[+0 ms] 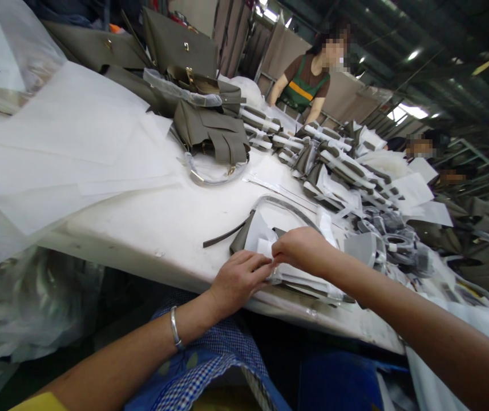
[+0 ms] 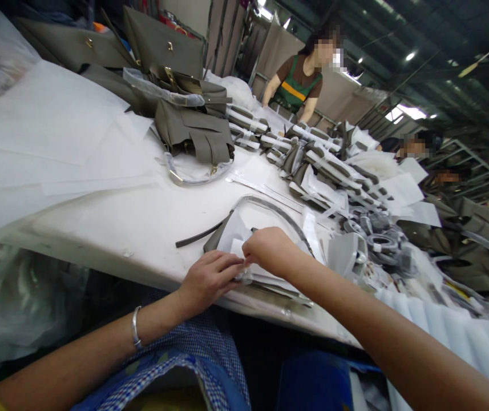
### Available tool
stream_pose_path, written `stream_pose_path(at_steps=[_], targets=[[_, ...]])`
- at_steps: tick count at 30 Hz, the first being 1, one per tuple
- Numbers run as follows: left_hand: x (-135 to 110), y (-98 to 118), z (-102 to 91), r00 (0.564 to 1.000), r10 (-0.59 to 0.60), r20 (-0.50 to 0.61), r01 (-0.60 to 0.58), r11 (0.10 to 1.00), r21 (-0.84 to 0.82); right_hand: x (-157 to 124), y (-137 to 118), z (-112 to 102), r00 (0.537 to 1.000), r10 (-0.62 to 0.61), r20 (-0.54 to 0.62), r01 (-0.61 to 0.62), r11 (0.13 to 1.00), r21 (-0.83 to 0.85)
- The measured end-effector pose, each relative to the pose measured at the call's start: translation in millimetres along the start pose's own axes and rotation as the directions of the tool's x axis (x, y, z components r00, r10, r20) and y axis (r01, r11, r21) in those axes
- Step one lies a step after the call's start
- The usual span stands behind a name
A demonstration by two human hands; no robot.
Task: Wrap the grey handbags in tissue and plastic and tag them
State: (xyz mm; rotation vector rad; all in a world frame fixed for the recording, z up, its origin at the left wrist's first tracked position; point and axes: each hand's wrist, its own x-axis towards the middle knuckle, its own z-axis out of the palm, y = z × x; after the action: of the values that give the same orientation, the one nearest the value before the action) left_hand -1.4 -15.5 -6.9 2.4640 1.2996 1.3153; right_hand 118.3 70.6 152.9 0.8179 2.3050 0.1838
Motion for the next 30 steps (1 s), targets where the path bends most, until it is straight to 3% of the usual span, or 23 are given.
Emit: stream_pose_path(at_steps=[8,12,15,18,20,22,25,27,30], targets=[[0,1,0.8,0.997,-0.061,0.040,0.062,0.998,-0.027,35,40,31,0.986,-0.009,-0.167,0.059,0.952,0.302],[0,1,-1.0,0.999,-0.044,0.016,0.044,0.999,0.001,47,59,53,0.984,-0.039,-0.176,0.146,0.743,0.653],[0,2,-1.3,0.998,-0.053,-0.013,0.053,0.998,0.012,37,60,66,0.954,0.099,-0.282,0.170,0.597,0.784],[0,4,-0.5,0.994,-0.098,-0.050,0.099,0.995,0.014,10,42,77,0.872,0.283,-0.400,0.194,0.551,0.812],[1,6,1.0,0.990,-0.118,-0.076,0.121,0.992,0.029,-8,22,84,0.826,0.288,-0.484,0.249,0.584,0.773],[4,6,2.9,0.987,-0.128,-0.096,0.134,0.989,0.059,-21,3,94,0.793,0.234,-0.562,0.286,0.672,0.683],[3,3,3.5,0.989,-0.112,-0.093,0.122,0.986,0.111,-24,-16,108,0.762,0.221,-0.609,0.227,0.789,0.570],[-1,2,-0.4,0.993,-0.091,-0.070,0.100,0.984,0.147,-21,-21,114,0.744,0.244,-0.621,0.195,0.811,0.552],[-1,2,-6.4,0.997,0.002,-0.080,0.012,0.984,0.179,-24,-26,111,0.738,0.183,-0.650,0.221,0.844,0.489]])
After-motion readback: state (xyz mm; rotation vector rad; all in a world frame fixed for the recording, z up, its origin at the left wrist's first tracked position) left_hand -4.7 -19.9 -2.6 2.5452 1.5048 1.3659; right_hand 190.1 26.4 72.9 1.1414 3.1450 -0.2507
